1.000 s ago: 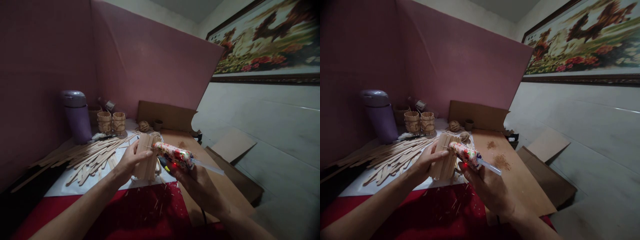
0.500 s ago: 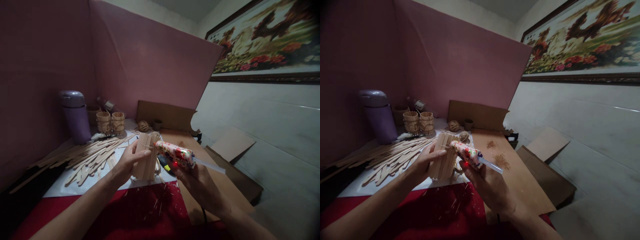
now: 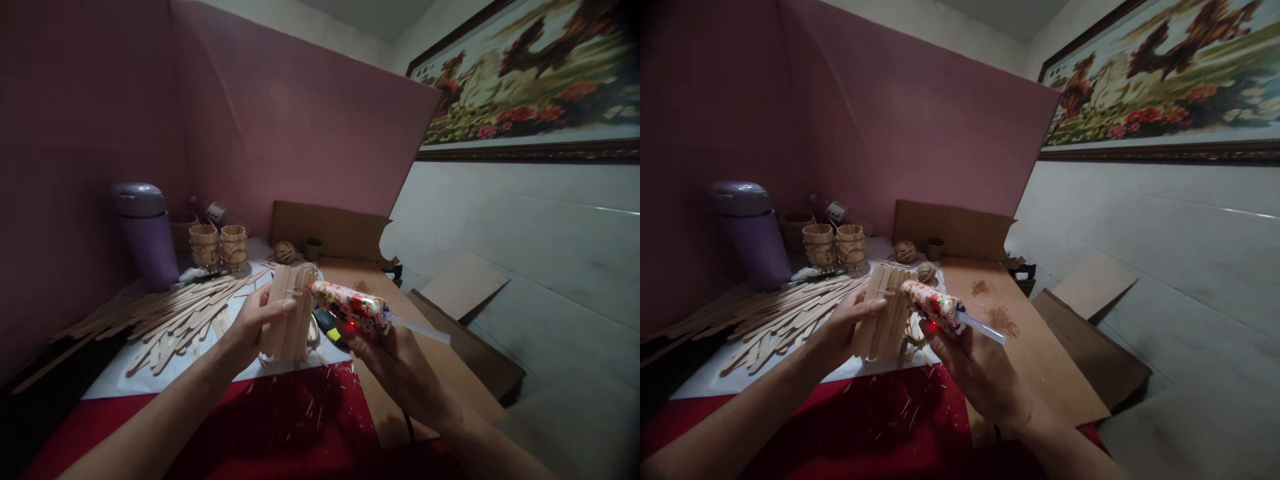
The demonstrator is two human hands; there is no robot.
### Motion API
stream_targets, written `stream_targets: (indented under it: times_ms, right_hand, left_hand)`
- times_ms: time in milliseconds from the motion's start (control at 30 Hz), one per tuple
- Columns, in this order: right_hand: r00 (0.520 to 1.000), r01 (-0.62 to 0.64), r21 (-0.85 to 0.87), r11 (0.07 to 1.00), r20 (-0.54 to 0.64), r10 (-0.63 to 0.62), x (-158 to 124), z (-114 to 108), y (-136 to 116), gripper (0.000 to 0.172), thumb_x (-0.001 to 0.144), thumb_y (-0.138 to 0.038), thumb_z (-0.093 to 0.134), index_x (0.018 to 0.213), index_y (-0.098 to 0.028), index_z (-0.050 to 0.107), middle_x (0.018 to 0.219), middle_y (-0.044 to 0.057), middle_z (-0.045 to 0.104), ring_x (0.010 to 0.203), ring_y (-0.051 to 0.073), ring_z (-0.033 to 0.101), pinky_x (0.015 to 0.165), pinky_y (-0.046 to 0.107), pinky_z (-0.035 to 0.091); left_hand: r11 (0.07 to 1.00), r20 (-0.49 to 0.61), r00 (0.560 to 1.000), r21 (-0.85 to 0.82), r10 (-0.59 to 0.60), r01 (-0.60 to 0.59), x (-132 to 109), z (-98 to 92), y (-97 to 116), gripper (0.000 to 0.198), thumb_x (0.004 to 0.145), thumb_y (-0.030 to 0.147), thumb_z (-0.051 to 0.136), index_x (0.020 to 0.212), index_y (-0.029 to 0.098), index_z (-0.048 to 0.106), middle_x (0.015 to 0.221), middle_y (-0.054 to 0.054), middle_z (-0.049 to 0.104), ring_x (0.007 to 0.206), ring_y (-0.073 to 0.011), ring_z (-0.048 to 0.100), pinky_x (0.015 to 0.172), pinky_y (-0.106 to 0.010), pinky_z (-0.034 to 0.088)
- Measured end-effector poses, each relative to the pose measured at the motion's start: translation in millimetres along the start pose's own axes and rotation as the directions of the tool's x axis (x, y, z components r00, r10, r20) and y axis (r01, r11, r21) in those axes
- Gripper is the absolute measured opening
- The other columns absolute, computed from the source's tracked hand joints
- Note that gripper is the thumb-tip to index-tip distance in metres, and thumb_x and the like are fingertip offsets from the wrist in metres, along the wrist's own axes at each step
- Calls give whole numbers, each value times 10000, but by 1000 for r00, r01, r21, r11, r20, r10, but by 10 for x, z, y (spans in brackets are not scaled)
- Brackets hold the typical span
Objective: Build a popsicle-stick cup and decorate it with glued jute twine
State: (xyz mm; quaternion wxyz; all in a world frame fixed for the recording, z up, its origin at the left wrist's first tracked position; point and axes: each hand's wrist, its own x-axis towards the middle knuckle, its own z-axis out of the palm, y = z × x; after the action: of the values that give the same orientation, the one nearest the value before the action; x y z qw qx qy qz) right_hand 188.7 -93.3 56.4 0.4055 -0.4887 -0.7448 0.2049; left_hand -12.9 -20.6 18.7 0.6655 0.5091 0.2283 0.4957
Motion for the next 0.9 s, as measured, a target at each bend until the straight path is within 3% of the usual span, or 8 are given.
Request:
stream_targets:
  times_ms: [267, 567, 900]
  right_hand:
    - [1000, -3, -11, 1000, -17, 3, -4, -10, -17, 345, 908, -456, 495, 1014, -197, 696, 707, 30, 651, 620, 162, 582, 529, 262, 451]
    - [998, 39, -31, 999, -48, -40, 7, -26, -27, 314, 909, -441, 492, 932, -209, 702, 608, 10, 593, 575, 163, 555, 524, 265, 451]
    - [999, 21, -15, 1000, -40, -22, 10, -17, 22, 319, 915, -429, 494, 1033, -205, 689, 796, 40, 696, 701, 177, 630, 627, 288, 504]
  left_hand:
    - [999, -3, 999, -27, -42, 41, -19, 9, 25, 449, 686, 363, 730, 1062, 140, 629, 837, -94, 679, 681, -214, 651, 622, -332, 549]
    - [998, -20, 999, -50, -38, 37, -23, 4, 32, 435, 683, 356, 727, 1053, 142, 646, 906, -117, 702, 747, -253, 667, 647, -366, 557]
    - [994, -21, 998, -89, -59, 57, -33, 31, 82, 409, 678, 358, 723, 1021, 142, 666, 907, -112, 710, 749, -241, 666, 670, -359, 554]
